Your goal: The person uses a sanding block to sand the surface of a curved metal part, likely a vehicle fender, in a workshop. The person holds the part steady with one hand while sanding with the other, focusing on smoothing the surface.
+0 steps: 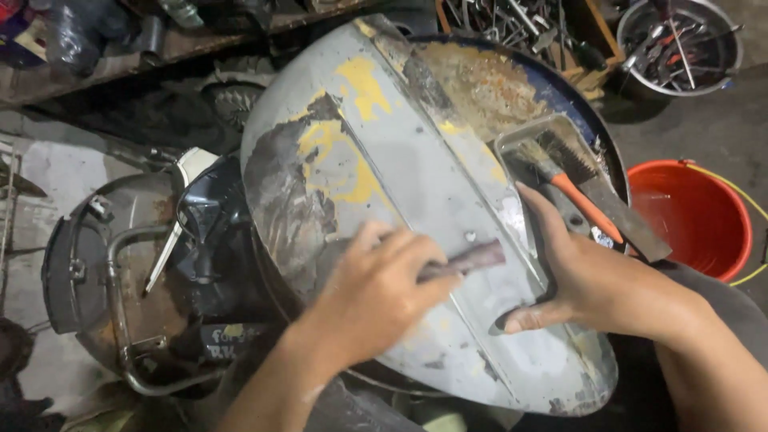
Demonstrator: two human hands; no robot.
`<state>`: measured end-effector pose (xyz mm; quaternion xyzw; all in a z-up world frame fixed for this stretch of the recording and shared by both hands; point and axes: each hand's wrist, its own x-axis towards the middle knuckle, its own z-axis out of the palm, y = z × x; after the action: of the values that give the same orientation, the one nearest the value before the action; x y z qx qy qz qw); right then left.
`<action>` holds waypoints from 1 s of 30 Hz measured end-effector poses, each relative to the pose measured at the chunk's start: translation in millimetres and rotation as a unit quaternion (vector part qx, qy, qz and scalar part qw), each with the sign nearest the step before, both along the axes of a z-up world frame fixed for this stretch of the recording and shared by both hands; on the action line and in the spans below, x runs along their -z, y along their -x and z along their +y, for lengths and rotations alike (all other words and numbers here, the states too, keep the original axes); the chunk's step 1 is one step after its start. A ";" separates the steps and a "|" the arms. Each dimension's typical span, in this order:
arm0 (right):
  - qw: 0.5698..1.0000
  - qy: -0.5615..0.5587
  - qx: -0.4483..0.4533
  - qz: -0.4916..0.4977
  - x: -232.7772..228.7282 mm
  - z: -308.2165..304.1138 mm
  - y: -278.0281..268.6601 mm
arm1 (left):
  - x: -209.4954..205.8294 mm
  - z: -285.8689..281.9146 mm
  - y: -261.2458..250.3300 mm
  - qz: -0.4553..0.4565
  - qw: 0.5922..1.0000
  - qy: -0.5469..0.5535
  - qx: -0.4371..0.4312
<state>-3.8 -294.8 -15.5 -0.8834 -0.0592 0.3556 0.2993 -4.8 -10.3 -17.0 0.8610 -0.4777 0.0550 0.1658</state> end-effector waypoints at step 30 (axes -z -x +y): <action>0.996 0.043 0.059 0.058 -13.9 14.1 -23.1 | -12.4 41.6 -84.6 -0.018 0.988 0.063 -0.142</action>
<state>19.3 -280.8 -1.6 -0.8752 0.0265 0.3905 0.2843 79.8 31.3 -4.6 0.9069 -0.3489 0.1237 0.2011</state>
